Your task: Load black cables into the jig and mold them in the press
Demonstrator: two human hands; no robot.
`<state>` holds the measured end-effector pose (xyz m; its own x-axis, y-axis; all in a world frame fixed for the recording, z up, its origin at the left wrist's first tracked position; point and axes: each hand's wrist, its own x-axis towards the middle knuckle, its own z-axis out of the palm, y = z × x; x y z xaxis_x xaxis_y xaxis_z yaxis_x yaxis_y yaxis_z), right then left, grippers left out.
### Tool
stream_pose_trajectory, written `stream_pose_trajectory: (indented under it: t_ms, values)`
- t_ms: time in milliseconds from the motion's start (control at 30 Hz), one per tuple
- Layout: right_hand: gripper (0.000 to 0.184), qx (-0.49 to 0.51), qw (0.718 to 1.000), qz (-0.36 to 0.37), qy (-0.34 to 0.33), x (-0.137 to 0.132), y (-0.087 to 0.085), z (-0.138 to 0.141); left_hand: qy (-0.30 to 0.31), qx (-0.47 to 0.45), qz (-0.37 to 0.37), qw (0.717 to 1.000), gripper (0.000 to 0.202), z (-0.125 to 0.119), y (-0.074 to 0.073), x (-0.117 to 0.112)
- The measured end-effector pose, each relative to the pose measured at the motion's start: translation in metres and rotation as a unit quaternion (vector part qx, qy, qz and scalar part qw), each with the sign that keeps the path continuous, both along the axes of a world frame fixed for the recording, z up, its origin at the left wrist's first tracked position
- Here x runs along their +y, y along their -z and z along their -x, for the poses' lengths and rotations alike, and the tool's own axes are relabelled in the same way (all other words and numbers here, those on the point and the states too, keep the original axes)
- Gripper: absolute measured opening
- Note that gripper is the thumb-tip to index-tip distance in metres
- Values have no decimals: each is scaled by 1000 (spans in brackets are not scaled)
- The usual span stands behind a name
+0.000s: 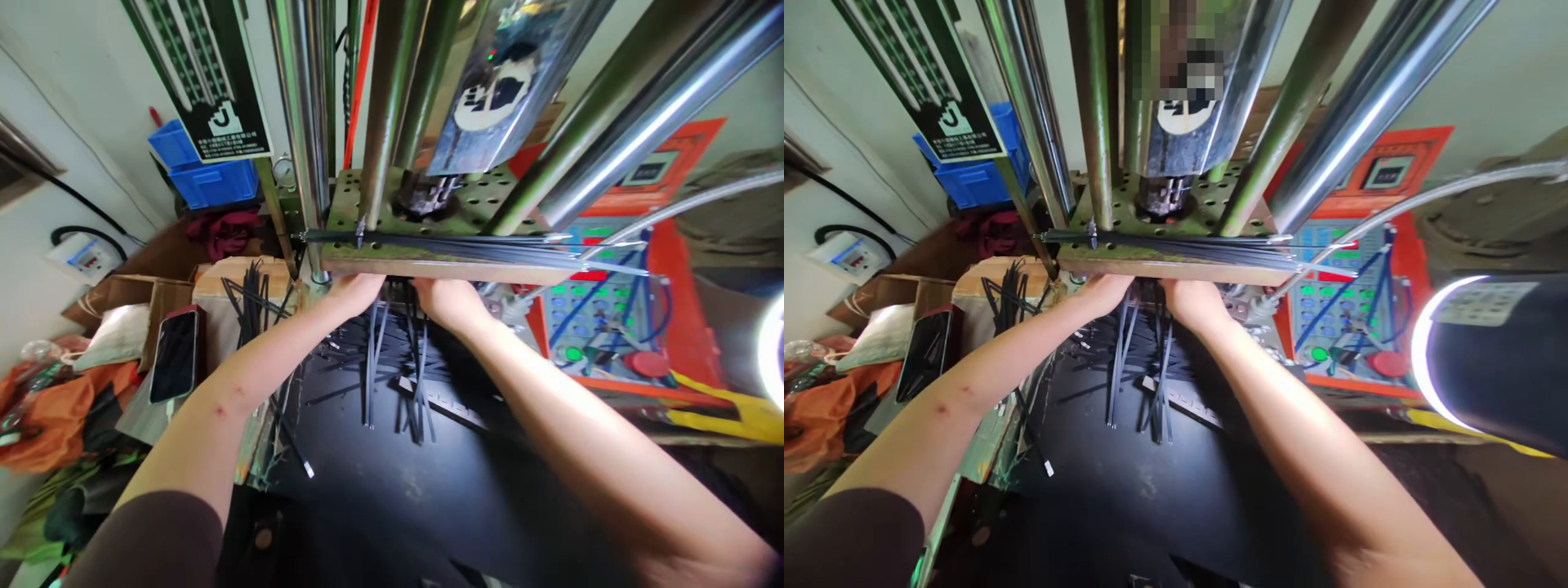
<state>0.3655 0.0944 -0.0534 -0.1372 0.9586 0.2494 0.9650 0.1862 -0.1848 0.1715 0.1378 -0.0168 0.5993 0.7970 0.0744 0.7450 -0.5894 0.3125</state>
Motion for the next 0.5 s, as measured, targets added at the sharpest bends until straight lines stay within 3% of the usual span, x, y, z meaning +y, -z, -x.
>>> stream_pose_trajectory:
  t_ms: [167, 267, 400, 467, 500]
  values:
    - [52, -18, 1000, 5, 19, -23, 6, 23, -3, 88, -69, 994, 48, -22, 17, -26]
    - [55, -14, 999, 17, 27, -16, -4, 25, -17, 85, -60, 994, 49, -33, 18, -27]
    - [62, 0, 998, 54, 14, -12, -31, 27, -14, 92, -24, 995, 52, -25, -4, -27]
    - [63, 23, 999, 42, -2, -48, -40, 27, -1, 66, 4, 998, 63, 6, -21, -47]
    - [61, 49, 998, 34, -24, -80, -41, 24, 16, 41, 30, 999, 68, 29, -30, -65]
